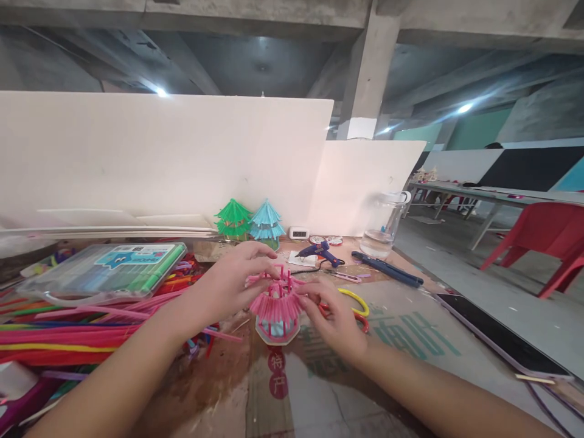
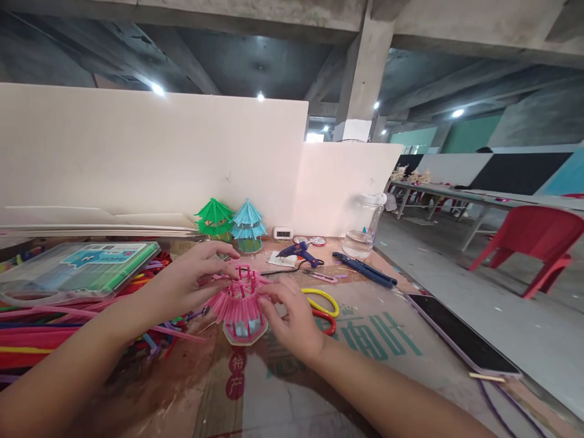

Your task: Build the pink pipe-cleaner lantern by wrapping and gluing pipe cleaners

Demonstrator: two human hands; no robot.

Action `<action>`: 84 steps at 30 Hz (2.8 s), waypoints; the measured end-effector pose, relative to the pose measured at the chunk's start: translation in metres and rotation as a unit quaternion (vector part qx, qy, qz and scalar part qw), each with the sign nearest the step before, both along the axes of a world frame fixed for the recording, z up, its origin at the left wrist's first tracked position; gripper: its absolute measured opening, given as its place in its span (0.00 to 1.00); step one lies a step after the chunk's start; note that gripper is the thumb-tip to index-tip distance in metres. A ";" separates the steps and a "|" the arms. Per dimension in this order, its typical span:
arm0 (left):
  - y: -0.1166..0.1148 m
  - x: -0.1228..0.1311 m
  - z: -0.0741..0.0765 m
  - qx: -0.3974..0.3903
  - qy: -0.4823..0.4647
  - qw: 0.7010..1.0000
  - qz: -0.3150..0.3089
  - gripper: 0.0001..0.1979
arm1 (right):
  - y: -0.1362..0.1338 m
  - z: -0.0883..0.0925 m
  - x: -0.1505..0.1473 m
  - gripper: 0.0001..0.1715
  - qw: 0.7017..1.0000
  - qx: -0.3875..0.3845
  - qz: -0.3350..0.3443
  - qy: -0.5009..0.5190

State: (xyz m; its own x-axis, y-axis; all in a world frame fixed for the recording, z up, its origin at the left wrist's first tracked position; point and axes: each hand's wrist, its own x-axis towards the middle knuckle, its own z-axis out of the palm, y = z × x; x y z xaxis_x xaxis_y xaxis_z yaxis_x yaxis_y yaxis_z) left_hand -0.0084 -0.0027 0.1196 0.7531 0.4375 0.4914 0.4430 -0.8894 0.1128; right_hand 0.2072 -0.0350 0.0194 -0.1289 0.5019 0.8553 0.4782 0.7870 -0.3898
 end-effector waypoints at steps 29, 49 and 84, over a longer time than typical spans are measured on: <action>0.005 0.005 -0.006 0.041 0.019 0.999 -0.013 0.10 | -0.003 -0.006 -0.003 0.13 0.997 -0.021 0.002 -0.068; 0.008 0.002 -0.006 -0.014 -0.021 0.999 0.039 0.12 | -0.001 0.014 -0.006 0.08 0.998 -0.051 -0.022 0.022; 0.002 0.011 -0.007 0.035 0.010 0.997 0.064 0.09 | 0.009 0.030 -0.019 0.11 0.996 -0.065 -0.026 -0.063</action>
State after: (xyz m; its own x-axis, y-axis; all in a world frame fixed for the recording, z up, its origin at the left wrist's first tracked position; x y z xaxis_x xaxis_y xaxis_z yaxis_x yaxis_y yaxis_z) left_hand 0.0022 -0.0004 0.1129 0.7028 0.4962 0.5098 0.5556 -0.8304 0.0422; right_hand 0.1878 -0.0257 0.0490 -0.2021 0.6165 0.7610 0.5685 0.7066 -0.4214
